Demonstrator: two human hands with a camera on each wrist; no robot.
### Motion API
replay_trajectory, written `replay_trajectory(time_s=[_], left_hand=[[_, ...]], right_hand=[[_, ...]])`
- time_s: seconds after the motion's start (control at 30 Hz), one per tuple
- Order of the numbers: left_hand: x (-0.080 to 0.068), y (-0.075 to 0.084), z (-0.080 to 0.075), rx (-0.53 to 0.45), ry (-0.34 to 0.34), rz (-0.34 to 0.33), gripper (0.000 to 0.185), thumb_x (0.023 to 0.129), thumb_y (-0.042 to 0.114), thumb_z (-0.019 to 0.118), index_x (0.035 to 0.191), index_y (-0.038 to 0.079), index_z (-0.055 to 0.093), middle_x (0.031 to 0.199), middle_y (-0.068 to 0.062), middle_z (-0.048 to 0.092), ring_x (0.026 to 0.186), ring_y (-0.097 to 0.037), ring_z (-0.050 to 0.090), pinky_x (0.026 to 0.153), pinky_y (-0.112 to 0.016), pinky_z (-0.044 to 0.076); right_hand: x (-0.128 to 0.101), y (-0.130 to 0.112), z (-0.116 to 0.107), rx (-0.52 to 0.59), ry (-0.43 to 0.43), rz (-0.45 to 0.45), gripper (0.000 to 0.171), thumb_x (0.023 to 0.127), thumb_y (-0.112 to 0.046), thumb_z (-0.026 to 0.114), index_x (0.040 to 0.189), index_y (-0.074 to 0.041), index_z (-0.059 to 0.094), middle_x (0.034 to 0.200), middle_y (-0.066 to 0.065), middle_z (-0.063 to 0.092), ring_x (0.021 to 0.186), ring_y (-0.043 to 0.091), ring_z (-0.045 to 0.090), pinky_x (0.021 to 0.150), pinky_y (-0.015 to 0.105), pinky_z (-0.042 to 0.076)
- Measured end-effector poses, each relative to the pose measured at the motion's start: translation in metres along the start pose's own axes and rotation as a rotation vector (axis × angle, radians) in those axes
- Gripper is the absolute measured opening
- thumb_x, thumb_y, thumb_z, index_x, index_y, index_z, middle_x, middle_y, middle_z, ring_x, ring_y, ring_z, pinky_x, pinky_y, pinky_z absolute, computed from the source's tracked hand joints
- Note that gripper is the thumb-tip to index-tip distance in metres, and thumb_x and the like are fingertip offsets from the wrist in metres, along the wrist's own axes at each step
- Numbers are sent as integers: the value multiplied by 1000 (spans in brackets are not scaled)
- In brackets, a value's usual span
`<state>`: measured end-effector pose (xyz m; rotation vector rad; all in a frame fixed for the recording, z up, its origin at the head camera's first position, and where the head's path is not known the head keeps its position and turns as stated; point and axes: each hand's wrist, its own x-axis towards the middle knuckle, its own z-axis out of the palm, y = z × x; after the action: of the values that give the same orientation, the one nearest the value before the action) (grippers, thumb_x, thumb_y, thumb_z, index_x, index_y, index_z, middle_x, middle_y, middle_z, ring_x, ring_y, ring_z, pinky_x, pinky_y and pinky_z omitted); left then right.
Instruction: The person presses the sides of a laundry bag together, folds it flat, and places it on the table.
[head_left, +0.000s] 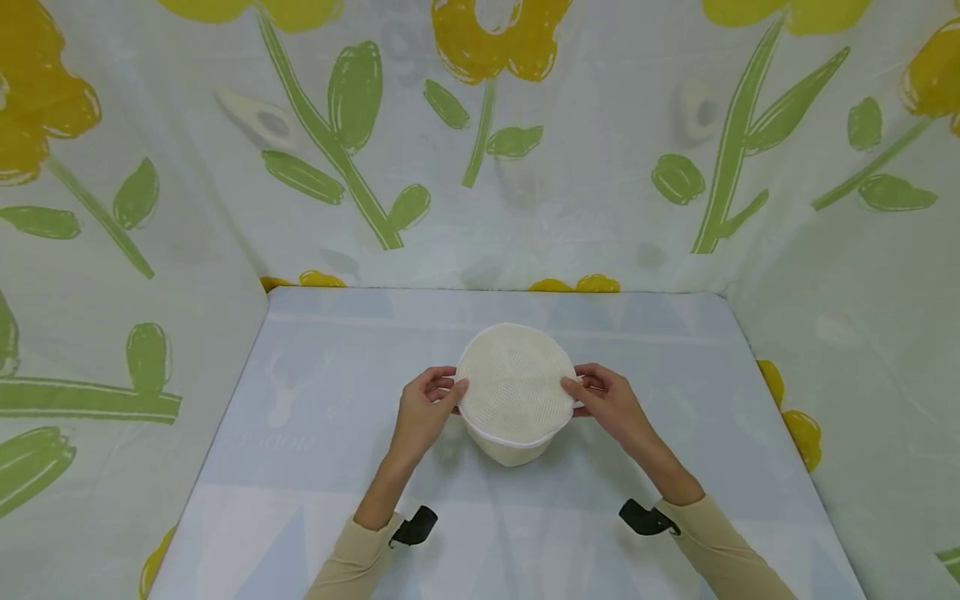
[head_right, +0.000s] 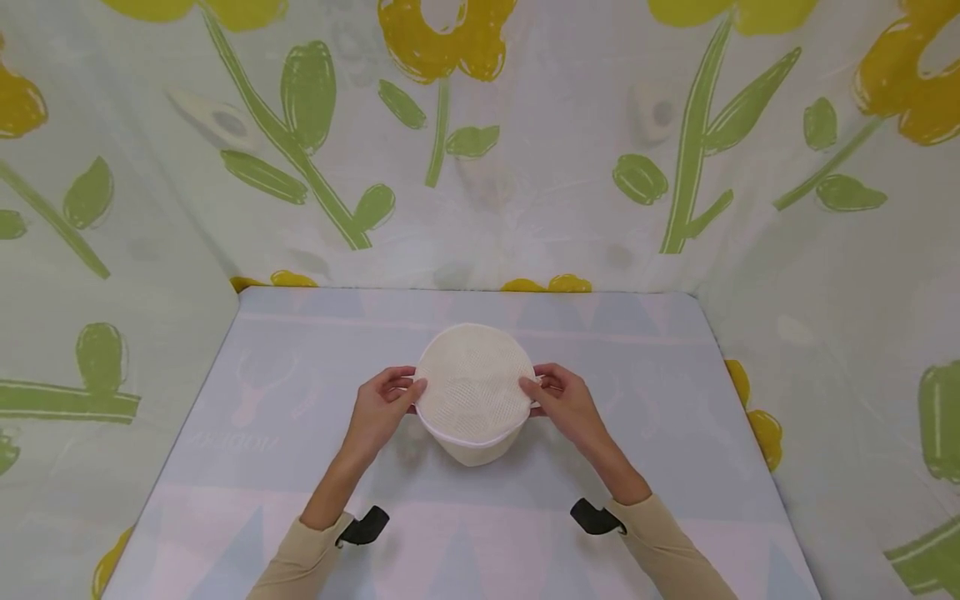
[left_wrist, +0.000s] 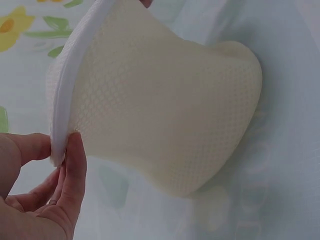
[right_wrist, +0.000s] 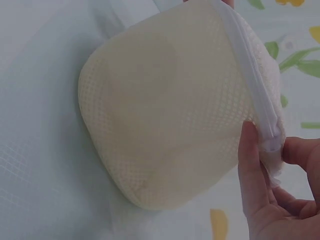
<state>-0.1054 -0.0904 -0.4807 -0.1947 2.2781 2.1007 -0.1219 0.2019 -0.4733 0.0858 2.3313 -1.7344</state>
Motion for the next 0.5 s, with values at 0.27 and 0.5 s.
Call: replay_trajectory(time_s=[0.27,0.5], left_hand=[[0,-3,1,9,2,-8,35,94,12,77,124,-3,67,102,-17,67,81,-18,68,67,-29,61],[0,-10,1,2,2,3,33,94,11,76,122,-4,67,100,-17,67,80,-18,68,71,-40,62]], right_hand=[[3,5,2,-2,0,5,44,98,-27,73,128,4,61,95,11,64,79,14,67,73,34,62],[6,12,5,-1,-1,20,46,99,-25,72,131,5,59,93,7,63,77,12,66,73,35,63]])
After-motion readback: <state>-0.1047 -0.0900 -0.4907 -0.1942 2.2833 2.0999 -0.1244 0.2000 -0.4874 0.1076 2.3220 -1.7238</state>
